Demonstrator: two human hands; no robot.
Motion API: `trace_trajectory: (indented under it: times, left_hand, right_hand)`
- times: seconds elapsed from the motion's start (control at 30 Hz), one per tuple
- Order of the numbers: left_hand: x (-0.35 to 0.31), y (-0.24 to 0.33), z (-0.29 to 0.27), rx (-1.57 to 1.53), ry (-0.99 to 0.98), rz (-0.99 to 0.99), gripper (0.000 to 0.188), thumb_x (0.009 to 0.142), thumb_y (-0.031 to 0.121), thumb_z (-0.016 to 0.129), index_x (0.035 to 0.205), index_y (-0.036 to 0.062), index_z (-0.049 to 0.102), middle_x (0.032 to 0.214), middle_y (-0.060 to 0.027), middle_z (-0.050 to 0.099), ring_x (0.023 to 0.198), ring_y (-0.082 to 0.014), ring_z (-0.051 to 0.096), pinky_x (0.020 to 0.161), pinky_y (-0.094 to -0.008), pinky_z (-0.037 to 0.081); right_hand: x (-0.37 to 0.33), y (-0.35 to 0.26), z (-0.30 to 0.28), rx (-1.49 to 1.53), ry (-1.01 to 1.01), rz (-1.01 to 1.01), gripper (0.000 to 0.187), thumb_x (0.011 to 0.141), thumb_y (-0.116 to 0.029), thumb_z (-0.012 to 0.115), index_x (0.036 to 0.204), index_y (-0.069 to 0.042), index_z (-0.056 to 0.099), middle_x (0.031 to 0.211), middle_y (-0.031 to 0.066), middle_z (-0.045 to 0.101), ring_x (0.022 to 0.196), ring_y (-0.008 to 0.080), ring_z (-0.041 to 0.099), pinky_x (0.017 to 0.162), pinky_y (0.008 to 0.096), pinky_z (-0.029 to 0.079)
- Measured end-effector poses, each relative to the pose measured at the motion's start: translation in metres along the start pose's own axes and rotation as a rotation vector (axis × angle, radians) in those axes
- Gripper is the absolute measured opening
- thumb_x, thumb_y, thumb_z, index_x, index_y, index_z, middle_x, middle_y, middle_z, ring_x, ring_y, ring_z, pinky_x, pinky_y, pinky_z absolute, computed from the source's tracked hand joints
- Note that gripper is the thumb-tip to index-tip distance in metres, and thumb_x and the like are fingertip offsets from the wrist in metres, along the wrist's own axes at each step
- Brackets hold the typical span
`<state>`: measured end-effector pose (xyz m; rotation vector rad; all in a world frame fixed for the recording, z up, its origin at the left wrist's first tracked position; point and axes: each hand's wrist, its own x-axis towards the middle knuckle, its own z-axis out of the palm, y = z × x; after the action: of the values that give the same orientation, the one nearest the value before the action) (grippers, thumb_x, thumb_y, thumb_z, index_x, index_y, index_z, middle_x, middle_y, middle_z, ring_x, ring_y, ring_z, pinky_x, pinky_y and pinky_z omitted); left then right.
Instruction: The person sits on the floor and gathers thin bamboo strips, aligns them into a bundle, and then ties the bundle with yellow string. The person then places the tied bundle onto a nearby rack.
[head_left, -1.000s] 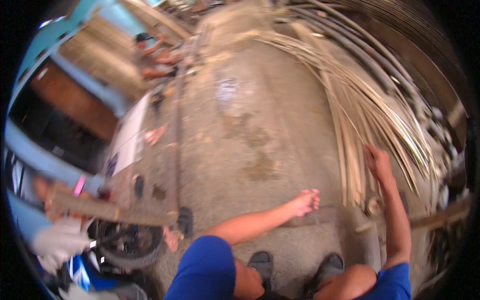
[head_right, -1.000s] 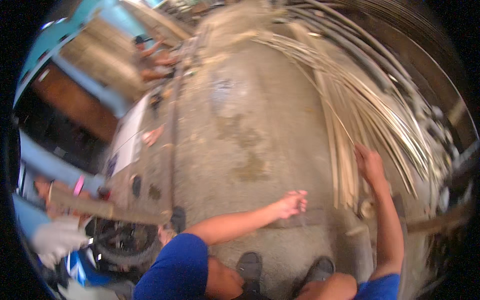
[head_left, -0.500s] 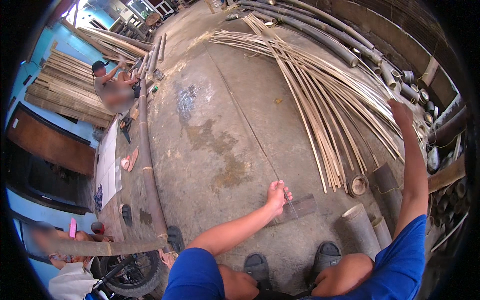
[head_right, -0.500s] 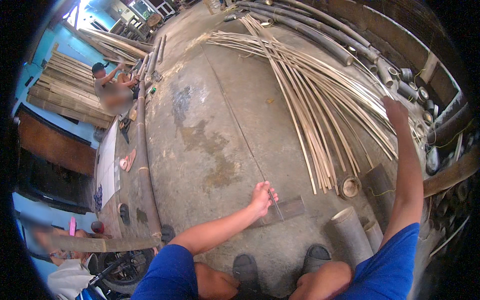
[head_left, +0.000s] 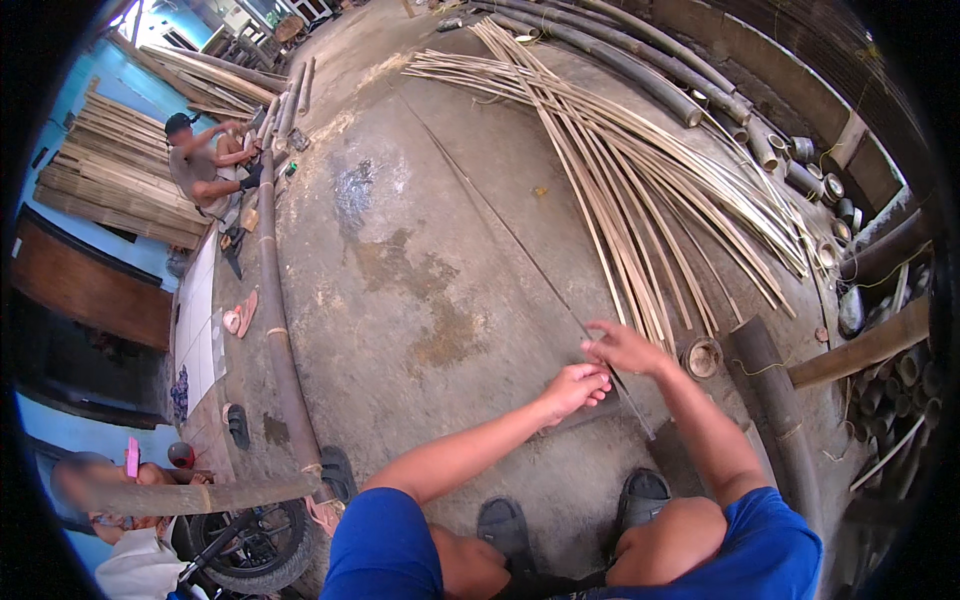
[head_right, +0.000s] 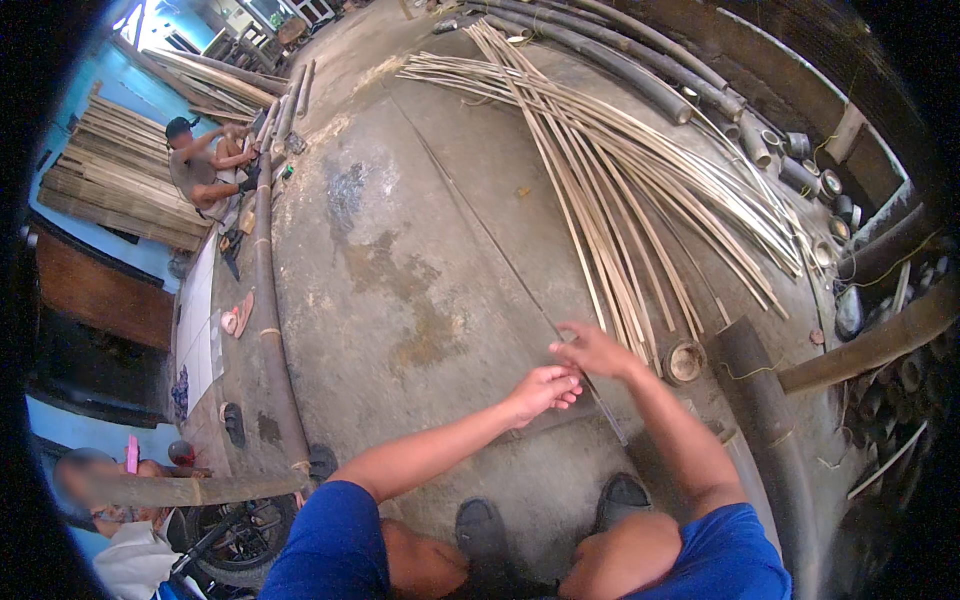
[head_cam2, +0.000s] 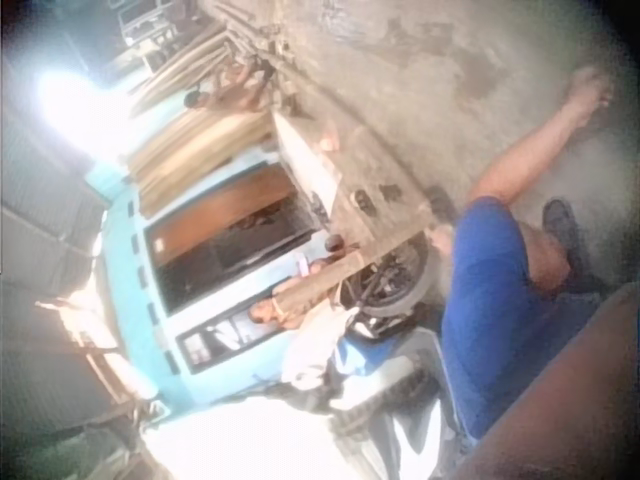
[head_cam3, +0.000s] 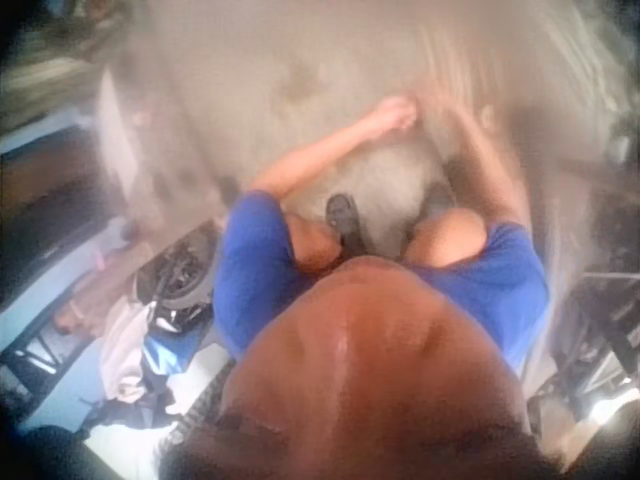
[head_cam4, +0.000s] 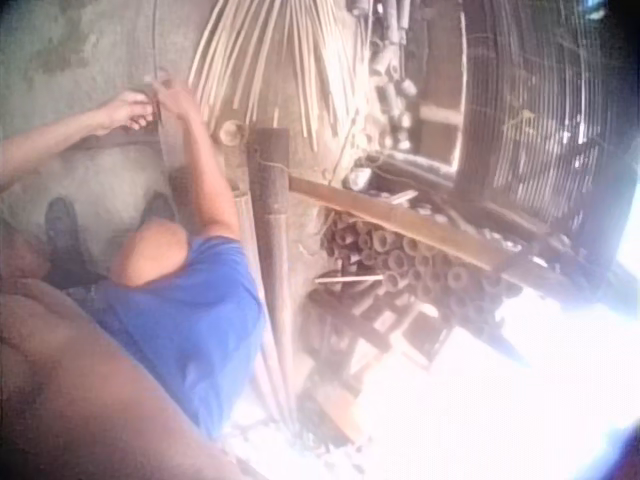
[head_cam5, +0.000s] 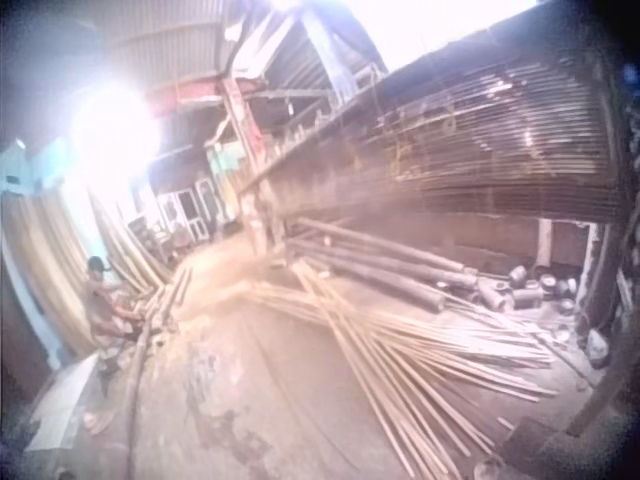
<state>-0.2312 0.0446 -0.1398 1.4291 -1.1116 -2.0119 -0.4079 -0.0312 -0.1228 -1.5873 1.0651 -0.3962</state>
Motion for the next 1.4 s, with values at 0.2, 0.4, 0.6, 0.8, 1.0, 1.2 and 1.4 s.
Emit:
trace_trajectory:
  times: [0.2, 0.4, 0.6, 0.8, 1.0, 1.2, 1.4]
  left_hand:
    - [-0.04, -0.034, -0.04, 1.128, 0.176, 0.382, 0.074, 0.084, 0.037, 0.073, 0.145, 0.0088, 0.04, 0.123, -0.0218, 0.058, 0.116, -0.0397, 0.056, 0.099, -0.0449, 0.046]
    - [-0.074, -0.073, -0.087, 1.102, -0.028, 0.072, 0.096, 0.075, 0.04, 0.081, 0.147, 0.0016, 0.032, 0.14, -0.0289, 0.046, 0.131, -0.0422, 0.045, 0.109, -0.0448, 0.039]
    - [-0.106, -0.018, -0.093, 1.146, -0.182, 0.16, 0.087, 0.074, 0.035, 0.082, 0.143, 0.0033, 0.041, 0.135, -0.0229, 0.054, 0.124, -0.0416, 0.051, 0.106, -0.045, 0.041]
    - [-0.143, 0.067, -0.041, 1.349, 0.063, 0.464, 0.082, 0.075, 0.039, 0.082, 0.14, 0.0048, 0.047, 0.13, -0.0208, 0.054, 0.123, -0.0351, 0.051, 0.107, -0.0464, 0.037]
    - [-0.114, 0.06, -0.062, 0.978, 0.519, 0.668, 0.062, 0.088, 0.033, 0.072, 0.136, 0.0021, 0.048, 0.132, -0.0183, 0.049, 0.115, -0.0328, 0.054, 0.101, -0.0438, 0.041]
    - [-0.032, 0.0, -0.113, 0.865, 0.432, 0.205, 0.047, 0.092, 0.035, 0.067, 0.122, 0.0007, 0.058, 0.105, -0.0211, 0.067, 0.096, -0.0319, 0.067, 0.086, -0.0412, 0.051]
    - [0.108, -0.021, -0.087, 0.727, 0.426, -0.129, 0.053, 0.089, 0.053, 0.063, 0.097, 0.001, 0.072, 0.103, -0.0237, 0.07, 0.098, -0.0385, 0.067, 0.085, -0.045, 0.052]
  right_hand:
    - [-0.016, 0.001, 0.019, -0.344, 0.306, -0.002, 0.035, 0.092, -0.017, 0.057, 0.126, -0.007, 0.056, 0.085, 0.0281, 0.067, 0.085, 0.0472, 0.065, 0.077, 0.0549, 0.05]
    - [-0.033, 0.013, 0.033, -0.833, 0.271, -0.044, 0.046, 0.092, -0.036, 0.062, 0.127, -0.006, 0.056, 0.114, 0.0238, 0.065, 0.108, 0.0448, 0.061, 0.091, 0.0528, 0.047]
    - [-0.051, -0.042, 0.075, -0.799, -0.347, -0.407, 0.076, 0.078, -0.052, 0.074, 0.13, -0.003, 0.05, 0.113, 0.0233, 0.062, 0.113, 0.0403, 0.059, 0.097, 0.0524, 0.044]
    - [-0.112, -0.062, 0.056, -0.712, -0.204, -0.222, 0.082, 0.072, -0.036, 0.083, 0.135, -0.005, 0.038, 0.115, 0.0211, 0.063, 0.1, 0.041, 0.065, 0.084, 0.0489, 0.053]
    - [-0.345, 0.007, -0.028, -0.559, 0.609, 0.337, 0.088, 0.066, -0.04, 0.082, 0.138, -0.004, 0.045, 0.13, 0.0227, 0.058, 0.116, 0.0416, 0.058, 0.1, 0.045, 0.047]
    - [-0.491, 0.013, -0.101, -0.752, 0.862, 0.984, 0.091, 0.068, -0.032, 0.078, 0.143, 0.002, 0.04, 0.138, 0.0273, 0.051, 0.128, 0.041, 0.049, 0.107, 0.0427, 0.041]
    - [-0.545, 0.139, -0.154, -1.009, 0.679, 1.328, 0.096, 0.07, -0.037, 0.082, 0.147, -0.007, 0.032, 0.134, 0.0175, 0.053, 0.123, 0.0341, 0.052, 0.1, 0.0513, 0.044]
